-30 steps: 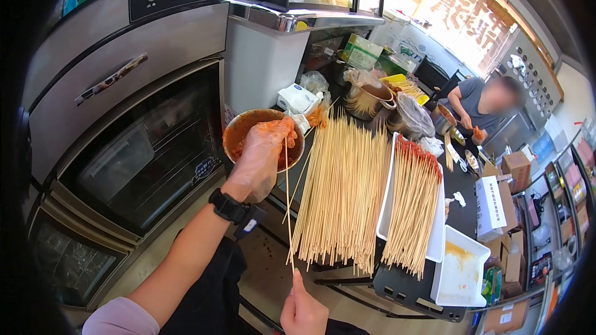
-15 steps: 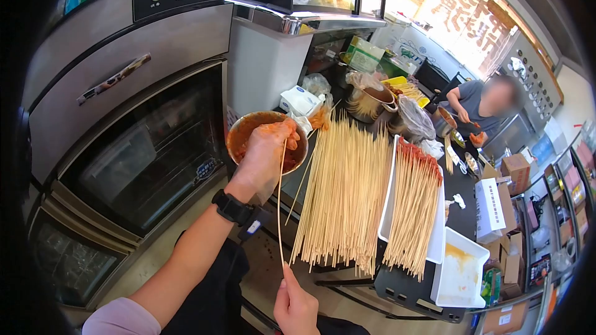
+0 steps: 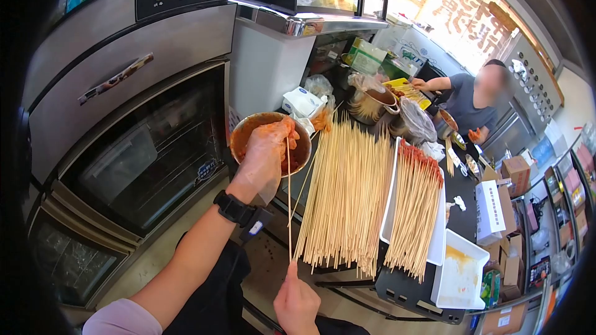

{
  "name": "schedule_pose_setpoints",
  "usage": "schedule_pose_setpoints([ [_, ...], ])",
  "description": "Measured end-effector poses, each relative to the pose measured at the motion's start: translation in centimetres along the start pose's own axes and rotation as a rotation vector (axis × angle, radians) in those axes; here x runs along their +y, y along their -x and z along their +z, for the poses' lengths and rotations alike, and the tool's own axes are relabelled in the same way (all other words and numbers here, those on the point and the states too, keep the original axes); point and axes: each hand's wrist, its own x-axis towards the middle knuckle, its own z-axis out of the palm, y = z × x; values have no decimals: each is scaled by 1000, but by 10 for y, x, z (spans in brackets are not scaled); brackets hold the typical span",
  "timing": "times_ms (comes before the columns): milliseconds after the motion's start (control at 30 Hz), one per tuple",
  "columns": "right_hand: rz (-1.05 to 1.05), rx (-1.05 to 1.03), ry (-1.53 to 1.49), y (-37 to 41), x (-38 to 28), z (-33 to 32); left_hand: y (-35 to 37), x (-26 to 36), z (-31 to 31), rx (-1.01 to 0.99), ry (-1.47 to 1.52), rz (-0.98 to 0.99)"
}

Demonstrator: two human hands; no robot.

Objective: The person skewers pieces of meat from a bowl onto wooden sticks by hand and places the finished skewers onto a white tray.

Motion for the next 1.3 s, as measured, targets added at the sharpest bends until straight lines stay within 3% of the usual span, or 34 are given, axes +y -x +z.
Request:
schedule_pose_setpoints([
  [133,9,-129,-147,-4,-4,4,0,0,-1,0,-28,-18],
  [200,210,-87,-313,-8,-12,3,0,1,-1,-2,-63,22],
  [233,209,-87,-314,-6,-10,3,0,1,0,24,-79,-2],
  [300,742,-154,-836,-3,-7,0,-1,1,0,50,-93,-27],
  [333,743,-153,-835,-4,-8,-1,0,1,-1,33,-61,-12],
  [400,412,-143,-345,-9,-11,-2,0,0,-1,13,-30,1],
  [433,413,-141,-345,-8,-9,0,-1,-1,-2,15,-17,1],
  [500,77,-81,-65,-6,-2,8,-1,-1,-1,18,-4,4],
  [600,-28,-70,100,-8,0,11,1,-1,-2,20,-48,7],
  [733,189,-92,-209,-15,-6,6,2,0,0,-15,-17,33],
  [800,582,-188,-648,-15,-10,7,5,3,2,6,-60,23],
  [833,582,-188,-648,-17,-10,7,7,5,4,4,-90,-8],
  [900,709,-114,-934,-24,-10,7,9,7,3,2,-119,-42],
  [1000,654,-108,-800,-21,-3,14,6,4,4,-7,-124,-41],
  [1100,614,-108,-683,-28,3,11,4,0,4,-176,24,94],
  [1167,642,-67,-732,-31,5,9,14,18,8,-178,-40,-132],
  [1267,661,-11,-753,-29,14,7,6,17,-1,-74,-128,-303],
  [1300,658,-30,-734,-28,17,5,2,15,-6,-117,-103,-280],
])
